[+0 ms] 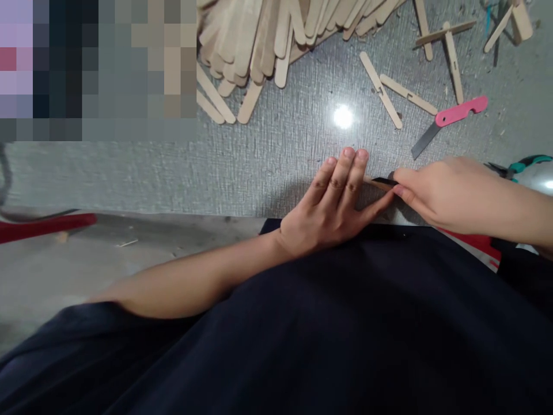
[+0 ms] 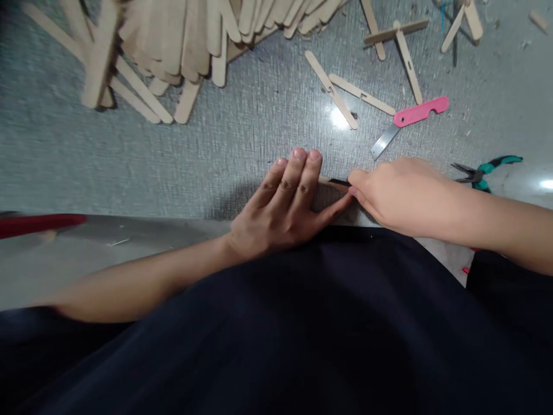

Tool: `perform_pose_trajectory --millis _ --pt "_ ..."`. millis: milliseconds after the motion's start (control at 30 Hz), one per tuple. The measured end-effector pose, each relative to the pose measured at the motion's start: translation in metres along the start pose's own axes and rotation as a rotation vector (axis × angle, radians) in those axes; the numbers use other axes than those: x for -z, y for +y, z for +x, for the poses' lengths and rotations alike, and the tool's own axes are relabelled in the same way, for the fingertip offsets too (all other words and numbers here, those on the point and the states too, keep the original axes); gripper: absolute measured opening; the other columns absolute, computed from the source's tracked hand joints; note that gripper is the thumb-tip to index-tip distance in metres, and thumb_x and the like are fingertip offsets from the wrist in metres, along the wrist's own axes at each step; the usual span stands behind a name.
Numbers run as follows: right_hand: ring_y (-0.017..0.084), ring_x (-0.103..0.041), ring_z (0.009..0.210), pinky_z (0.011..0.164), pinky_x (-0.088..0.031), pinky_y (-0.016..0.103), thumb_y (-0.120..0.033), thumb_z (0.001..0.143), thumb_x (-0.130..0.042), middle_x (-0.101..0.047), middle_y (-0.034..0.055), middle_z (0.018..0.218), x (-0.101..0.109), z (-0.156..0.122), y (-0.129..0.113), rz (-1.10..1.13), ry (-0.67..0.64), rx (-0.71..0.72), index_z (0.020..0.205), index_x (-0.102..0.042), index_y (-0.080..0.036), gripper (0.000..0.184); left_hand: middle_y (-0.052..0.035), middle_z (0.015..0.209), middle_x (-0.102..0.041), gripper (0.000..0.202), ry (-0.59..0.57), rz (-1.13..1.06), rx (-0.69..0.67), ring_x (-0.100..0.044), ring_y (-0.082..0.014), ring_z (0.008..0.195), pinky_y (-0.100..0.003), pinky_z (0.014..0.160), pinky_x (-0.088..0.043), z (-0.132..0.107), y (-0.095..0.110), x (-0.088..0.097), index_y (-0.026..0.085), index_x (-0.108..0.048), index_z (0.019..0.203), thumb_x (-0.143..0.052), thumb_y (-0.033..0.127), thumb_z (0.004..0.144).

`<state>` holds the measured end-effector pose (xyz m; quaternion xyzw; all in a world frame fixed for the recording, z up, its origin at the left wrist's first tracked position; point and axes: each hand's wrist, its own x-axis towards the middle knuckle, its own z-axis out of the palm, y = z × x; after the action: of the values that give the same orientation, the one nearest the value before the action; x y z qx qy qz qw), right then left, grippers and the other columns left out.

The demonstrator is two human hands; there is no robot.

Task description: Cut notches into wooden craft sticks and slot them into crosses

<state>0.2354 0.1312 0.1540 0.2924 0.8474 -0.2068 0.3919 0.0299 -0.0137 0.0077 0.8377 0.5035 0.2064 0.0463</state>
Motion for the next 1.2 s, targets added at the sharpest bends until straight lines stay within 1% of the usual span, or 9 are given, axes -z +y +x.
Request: perform_pose_trajectory --millis 167,333,567,700,833,900,1000,1067,1200 --pt "0.022 -0.044 0.059 0.065 -0.02 0.037 -0.041 0.121 -0.035 -0.075 0.0091 0.081 -0.001 0.001 -0.001 0.005 0.002 -0.027 0.125 -0.078 -0.018 0.049 -0.0171 0.187 -0.059 0.088 0.032 -0.076 -0.002 -0.062 -0.042 0.172 -0.058 0.136 -0.061 0.0 0.0 -0.002 0.037 -0.019 0.196 -0.063 0.038 0.12" --pt "0.022 -0.049 0.061 0.066 -0.021 0.037 -0.041 0.122 -0.036 -0.078 0.01 0.083 0.0 0.0 -0.002 0.002 -0.015 -0.046 0.129 -0.079 -0.017 0.05 -0.0197 0.184 -0.062 0.092 0.103 0.045 -0.062 -0.066 -0.0423 0.168 -0.056 0.13 -0.064 0.0 0.0 -0.004 0.036 -0.016 0.197 -0.067 0.039 0.12" --pt "0.024 -0.055 0.064 0.064 -0.021 0.036 -0.039 0.124 -0.034 -0.08 0.0107 0.086 -0.001 0.0 -0.005 -0.081 -0.052 -0.088 0.128 -0.078 -0.018 0.049 -0.0255 0.188 -0.053 0.099 0.173 0.052 -0.081 -0.062 -0.0448 0.169 -0.055 0.136 -0.06 -0.001 0.001 -0.01 0.034 -0.004 0.197 -0.068 0.038 0.122" --pt "0.026 -0.067 0.069 0.063 -0.022 0.037 -0.034 0.124 -0.036 -0.082 0.0123 0.089 0.001 -0.002 -0.014 -0.129 -0.068 -0.121 0.13 -0.076 -0.018 0.043 -0.03 0.188 -0.048 0.105 0.212 0.108 -0.099 -0.059 -0.0471 0.17 -0.056 0.137 -0.06 -0.002 0.002 -0.016 0.031 -0.002 0.196 -0.073 0.043 0.12" --pt "0.029 -0.075 0.072 0.06 -0.026 0.037 -0.019 0.119 -0.042 -0.082 0.0132 0.087 0.007 -0.006 -0.025 -0.191 -0.086 -0.105 0.128 -0.073 -0.016 0.033 -0.0306 0.19 -0.044 0.113 0.19 0.08 -0.097 -0.057 -0.0475 0.17 -0.059 0.138 -0.06 -0.001 0.004 -0.018 0.032 0.006 0.195 -0.076 0.045 0.118" --pt "0.028 -0.079 0.073 0.058 -0.026 0.036 -0.009 0.112 -0.044 -0.083 0.012 0.088 0.011 -0.007 -0.029 -0.216 -0.077 -0.089 0.127 -0.071 -0.016 0.032 -0.0332 0.187 -0.047 0.113 0.205 0.119 -0.102 -0.061 -0.0491 0.167 -0.06 0.134 -0.063 0.002 0.006 -0.017 0.031 0.003 0.195 -0.077 0.046 0.118" --pt "0.028 -0.082 0.075 0.056 -0.026 0.035 0.002 0.099 -0.045 -0.083 0.0112 0.089 0.015 -0.008 -0.033 -0.25 -0.078 -0.074 0.129 -0.069 -0.016 0.042 -0.039 0.178 -0.055 0.109 0.222 0.185 -0.117 -0.068 -0.0525 0.159 -0.059 0.123 -0.071 0.006 0.01 -0.014 0.024 -0.008 0.197 -0.078 0.047 0.117" --pt "0.028 -0.082 0.074 0.055 -0.026 0.035 0.004 0.096 -0.045 -0.083 0.0111 0.088 0.017 -0.007 -0.034 -0.256 -0.081 -0.059 0.13 -0.07 -0.015 0.046 -0.042 0.173 -0.058 0.107 0.212 0.179 -0.118 -0.071 -0.0539 0.155 -0.059 0.119 -0.073 0.009 0.012 -0.012 0.018 -0.012 0.196 -0.078 0.046 0.117" --pt "0.029 -0.083 0.073 0.054 -0.026 0.035 0.005 0.091 -0.047 -0.082 0.01 0.085 0.019 -0.006 -0.037 -0.244 -0.085 -0.046 0.127 -0.071 -0.014 0.047 -0.0421 0.166 -0.064 0.105 0.202 0.16 -0.127 -0.075 -0.0531 0.147 -0.058 0.114 -0.076 0.01 0.013 -0.008 0.014 -0.017 0.196 -0.078 0.047 0.116"
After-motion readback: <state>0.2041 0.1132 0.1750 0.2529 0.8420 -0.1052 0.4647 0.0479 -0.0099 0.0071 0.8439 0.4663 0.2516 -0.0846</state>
